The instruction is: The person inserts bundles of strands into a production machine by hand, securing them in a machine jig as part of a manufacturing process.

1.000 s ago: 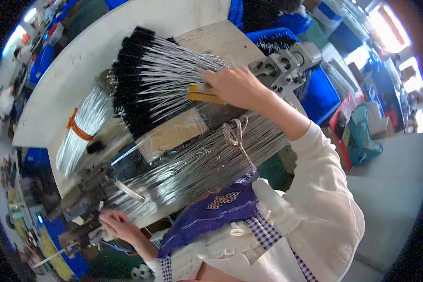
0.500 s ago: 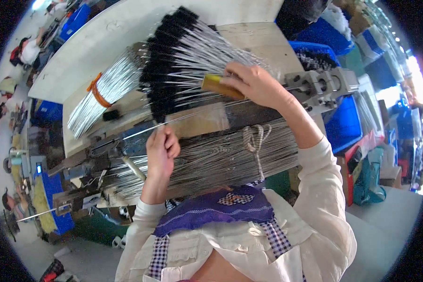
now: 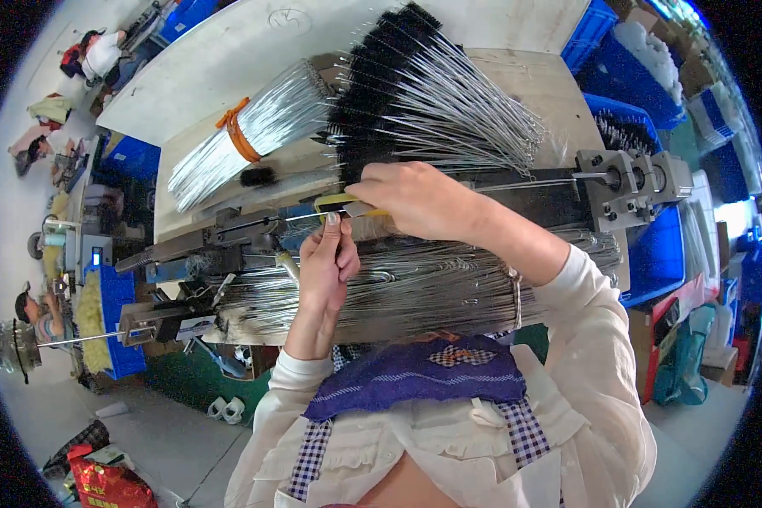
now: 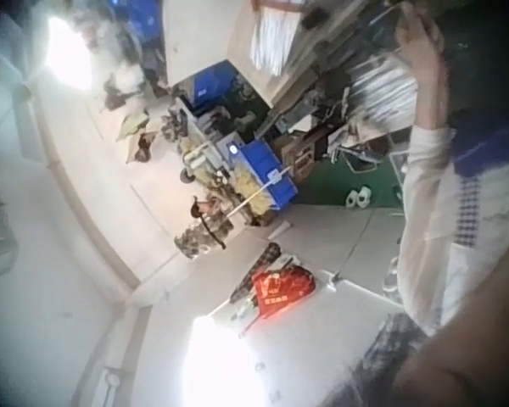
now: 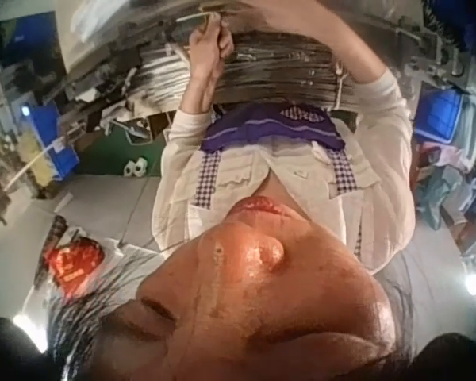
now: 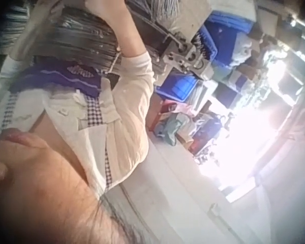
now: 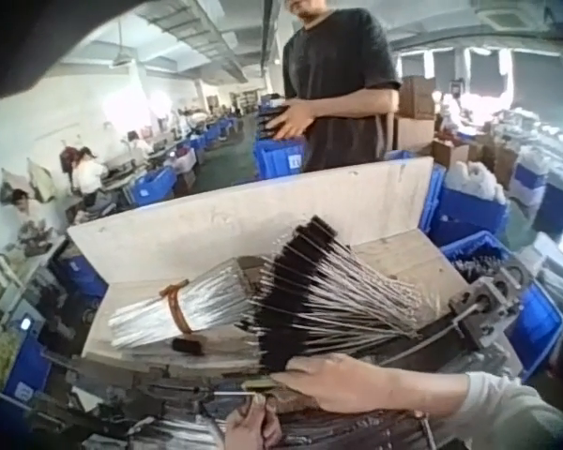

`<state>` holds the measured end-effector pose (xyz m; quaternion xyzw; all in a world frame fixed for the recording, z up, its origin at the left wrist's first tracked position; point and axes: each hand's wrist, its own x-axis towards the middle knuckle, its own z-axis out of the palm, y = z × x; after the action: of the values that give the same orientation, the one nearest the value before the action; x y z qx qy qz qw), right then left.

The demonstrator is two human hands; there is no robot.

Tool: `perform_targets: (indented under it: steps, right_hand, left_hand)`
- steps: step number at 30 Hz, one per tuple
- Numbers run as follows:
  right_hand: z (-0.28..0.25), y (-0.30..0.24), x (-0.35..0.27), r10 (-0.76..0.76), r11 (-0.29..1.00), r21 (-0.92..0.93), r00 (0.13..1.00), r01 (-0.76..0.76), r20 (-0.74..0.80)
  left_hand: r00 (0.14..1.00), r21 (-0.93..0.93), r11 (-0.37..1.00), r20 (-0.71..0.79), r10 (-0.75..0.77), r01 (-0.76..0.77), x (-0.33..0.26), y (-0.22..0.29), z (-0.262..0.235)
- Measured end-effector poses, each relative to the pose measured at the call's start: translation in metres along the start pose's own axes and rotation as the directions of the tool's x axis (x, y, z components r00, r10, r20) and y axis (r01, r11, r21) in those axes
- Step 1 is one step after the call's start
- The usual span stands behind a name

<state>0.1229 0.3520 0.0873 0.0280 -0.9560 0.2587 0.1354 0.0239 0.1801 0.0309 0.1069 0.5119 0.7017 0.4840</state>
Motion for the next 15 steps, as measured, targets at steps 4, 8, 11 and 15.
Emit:
perform_targets:
  steps: [4,8,11,15]
  right_hand:
    - [-0.027,0.011,0.008,0.232,0.877,0.363,0.939,-0.315,0.253]
    - [-0.031,0.025,0.016,0.319,0.61,0.489,0.757,-0.624,0.57]
    - [-0.017,0.029,0.014,0.234,0.915,0.234,0.904,-0.329,0.358]
    - [-0.03,0.03,0.001,0.07,0.892,-0.451,0.996,-0.038,0.055]
  left_hand:
    - [0.995,-0.002,1.0,0.101,0.002,-0.002,0.0,-0.004,-0.003]
    - [0.987,-0.136,0.991,0.161,0.014,0.008,0.003,-0.013,0.021]
    - [0.935,-0.449,0.887,0.348,0.069,0.102,0.005,-0.013,0.025]
    - [0.949,-0.741,0.628,0.315,0.014,0.236,0.0,-0.004,0.033]
